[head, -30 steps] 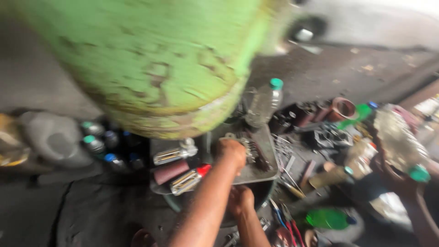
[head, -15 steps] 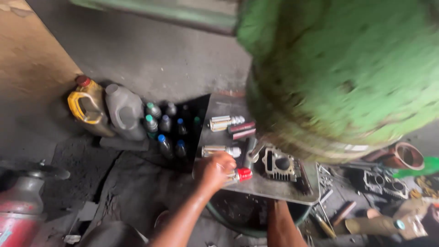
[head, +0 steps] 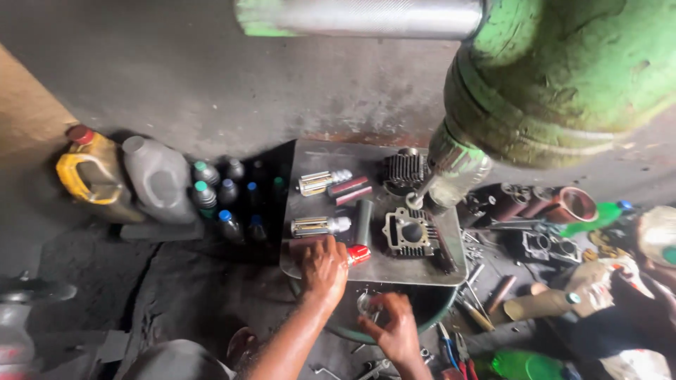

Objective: Operating a portable engine boring machine to hone the interior of a motorcycle engine cylinder block.

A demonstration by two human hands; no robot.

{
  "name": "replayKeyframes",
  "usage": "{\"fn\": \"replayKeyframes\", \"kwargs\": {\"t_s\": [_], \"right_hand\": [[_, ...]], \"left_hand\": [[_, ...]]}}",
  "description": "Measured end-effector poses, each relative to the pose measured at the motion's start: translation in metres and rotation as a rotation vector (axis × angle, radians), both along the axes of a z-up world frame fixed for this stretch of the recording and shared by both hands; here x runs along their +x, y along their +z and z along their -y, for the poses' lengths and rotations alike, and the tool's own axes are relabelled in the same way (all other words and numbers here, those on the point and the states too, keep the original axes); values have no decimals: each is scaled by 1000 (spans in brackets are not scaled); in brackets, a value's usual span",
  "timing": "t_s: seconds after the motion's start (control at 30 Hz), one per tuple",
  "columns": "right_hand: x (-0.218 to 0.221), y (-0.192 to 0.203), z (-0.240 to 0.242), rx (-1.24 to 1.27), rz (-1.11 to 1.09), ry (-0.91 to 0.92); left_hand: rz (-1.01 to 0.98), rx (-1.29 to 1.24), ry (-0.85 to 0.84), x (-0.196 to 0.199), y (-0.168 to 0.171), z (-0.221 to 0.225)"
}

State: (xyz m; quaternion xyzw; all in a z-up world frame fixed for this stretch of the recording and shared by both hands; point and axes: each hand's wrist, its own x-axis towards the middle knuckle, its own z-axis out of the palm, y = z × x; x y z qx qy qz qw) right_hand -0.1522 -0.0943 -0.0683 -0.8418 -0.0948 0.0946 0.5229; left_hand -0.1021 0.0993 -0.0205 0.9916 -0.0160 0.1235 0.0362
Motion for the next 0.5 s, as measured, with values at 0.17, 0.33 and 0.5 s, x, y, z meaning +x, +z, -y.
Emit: {"fn": "replayKeyframes", "kwargs": {"t_s": [0.17,0.33,0.5], "right_hand": [[30,20,-7,-266,611,-188],[31,47,-12,-398,588,-320],[29,60,-9,-242,115,-377]], "left_hand": [[-137,44,79,-1,6,5],[-63,65,34,5,-14,-1],[-108,-11,-5,-2,5,-8]]}}
